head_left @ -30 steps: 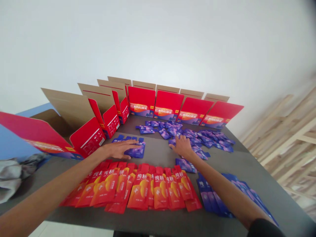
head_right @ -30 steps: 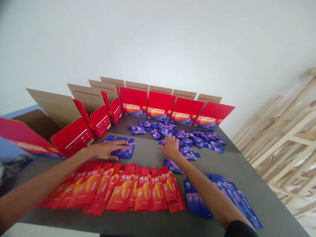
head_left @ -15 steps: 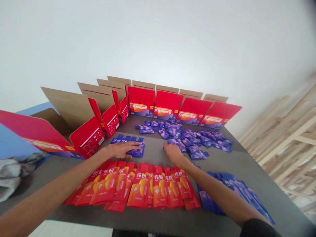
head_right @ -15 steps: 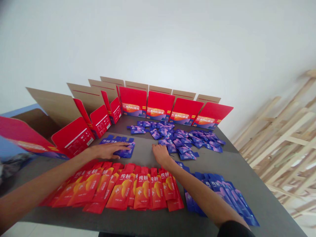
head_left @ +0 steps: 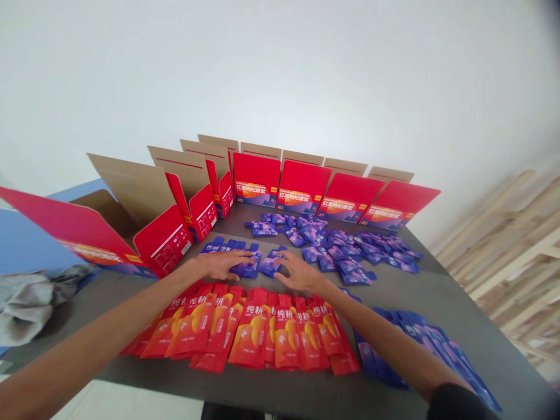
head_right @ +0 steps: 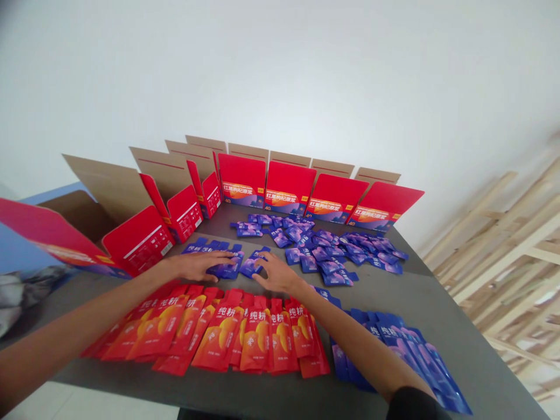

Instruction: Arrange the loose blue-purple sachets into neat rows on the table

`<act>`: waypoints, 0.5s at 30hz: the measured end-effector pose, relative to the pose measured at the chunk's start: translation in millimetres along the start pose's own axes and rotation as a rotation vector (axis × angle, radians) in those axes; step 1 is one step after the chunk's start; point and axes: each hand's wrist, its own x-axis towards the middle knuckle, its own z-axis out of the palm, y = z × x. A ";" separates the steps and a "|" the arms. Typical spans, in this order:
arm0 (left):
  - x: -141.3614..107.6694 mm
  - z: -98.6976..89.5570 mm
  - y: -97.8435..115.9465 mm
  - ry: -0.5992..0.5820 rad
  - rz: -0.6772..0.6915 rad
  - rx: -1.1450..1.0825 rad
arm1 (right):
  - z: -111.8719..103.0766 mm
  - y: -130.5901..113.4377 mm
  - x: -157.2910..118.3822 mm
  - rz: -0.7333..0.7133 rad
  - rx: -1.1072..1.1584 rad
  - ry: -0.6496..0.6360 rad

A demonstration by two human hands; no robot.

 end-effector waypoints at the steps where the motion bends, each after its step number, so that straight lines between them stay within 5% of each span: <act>1: 0.4 0.1 -0.5 -0.001 -0.003 0.004 | 0.6 -2.2 1.3 0.074 0.000 0.018; 6: 3.8 5.0 -6.8 0.028 -0.001 0.038 | -0.6 -19.3 21.9 0.344 -0.104 -0.092; 10: 4.4 8.3 -9.8 0.065 0.004 0.057 | -1.8 -13.7 32.5 0.223 -0.150 -0.195; 15: 4.0 4.9 -5.4 0.047 0.001 0.072 | -1.0 12.5 25.4 0.001 -0.114 -0.163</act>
